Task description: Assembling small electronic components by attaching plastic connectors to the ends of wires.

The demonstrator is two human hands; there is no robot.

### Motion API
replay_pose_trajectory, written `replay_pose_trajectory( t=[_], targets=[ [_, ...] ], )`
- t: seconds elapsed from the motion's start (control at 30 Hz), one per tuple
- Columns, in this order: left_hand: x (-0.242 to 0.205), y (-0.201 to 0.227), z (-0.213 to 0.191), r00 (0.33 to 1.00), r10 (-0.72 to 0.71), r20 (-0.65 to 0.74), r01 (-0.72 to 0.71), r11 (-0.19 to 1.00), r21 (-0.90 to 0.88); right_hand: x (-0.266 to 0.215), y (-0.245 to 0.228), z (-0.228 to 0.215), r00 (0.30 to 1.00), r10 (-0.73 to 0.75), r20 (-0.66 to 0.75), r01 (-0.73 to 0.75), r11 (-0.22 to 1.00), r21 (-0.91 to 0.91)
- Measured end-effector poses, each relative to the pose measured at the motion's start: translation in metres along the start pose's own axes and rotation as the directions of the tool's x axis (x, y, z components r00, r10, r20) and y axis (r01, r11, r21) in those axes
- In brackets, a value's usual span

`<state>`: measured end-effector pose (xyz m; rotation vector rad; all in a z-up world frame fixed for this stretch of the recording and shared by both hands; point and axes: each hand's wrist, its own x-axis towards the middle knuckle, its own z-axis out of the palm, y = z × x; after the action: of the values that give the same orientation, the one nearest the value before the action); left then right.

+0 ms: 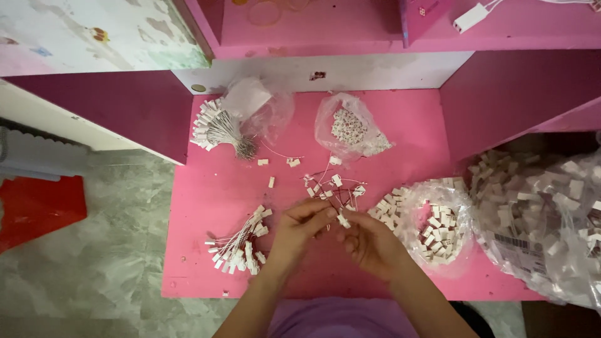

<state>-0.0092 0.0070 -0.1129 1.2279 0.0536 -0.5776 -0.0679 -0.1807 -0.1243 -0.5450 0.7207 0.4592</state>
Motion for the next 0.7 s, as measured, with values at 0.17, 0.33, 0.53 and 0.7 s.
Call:
replay_pose_trajectory(
  t=[0.17, 0.33, 0.53, 0.7],
  targets=[
    [-0.004, 0.006, -0.001, 0.997, 0.064, 0.052, -0.061, 0.997, -0.048, -0.021, -0.003, 0.035, 0.997, 0.048, 0.066, -0.033, 0.977, -0.211],
    [-0.002, -0.003, -0.007, 0.997, 0.073, 0.003, -0.073, 0.997, 0.032, -0.020, 0.005, 0.036, 0.993, -0.094, 0.078, 0.121, 0.836, -0.535],
    [0.004, 0.018, -0.008, 0.993, -0.015, -0.115, -0.019, 0.957, -0.288, -0.021, 0.011, 0.053, 0.993, -0.033, 0.111, 0.090, 0.819, -0.567],
    [0.002, 0.031, -0.014, 0.995, -0.038, -0.097, -0.004, 0.917, -0.399, 0.026, 0.010, 0.013, 0.937, 0.164, 0.307, 0.157, 0.588, -0.793]
  ],
)
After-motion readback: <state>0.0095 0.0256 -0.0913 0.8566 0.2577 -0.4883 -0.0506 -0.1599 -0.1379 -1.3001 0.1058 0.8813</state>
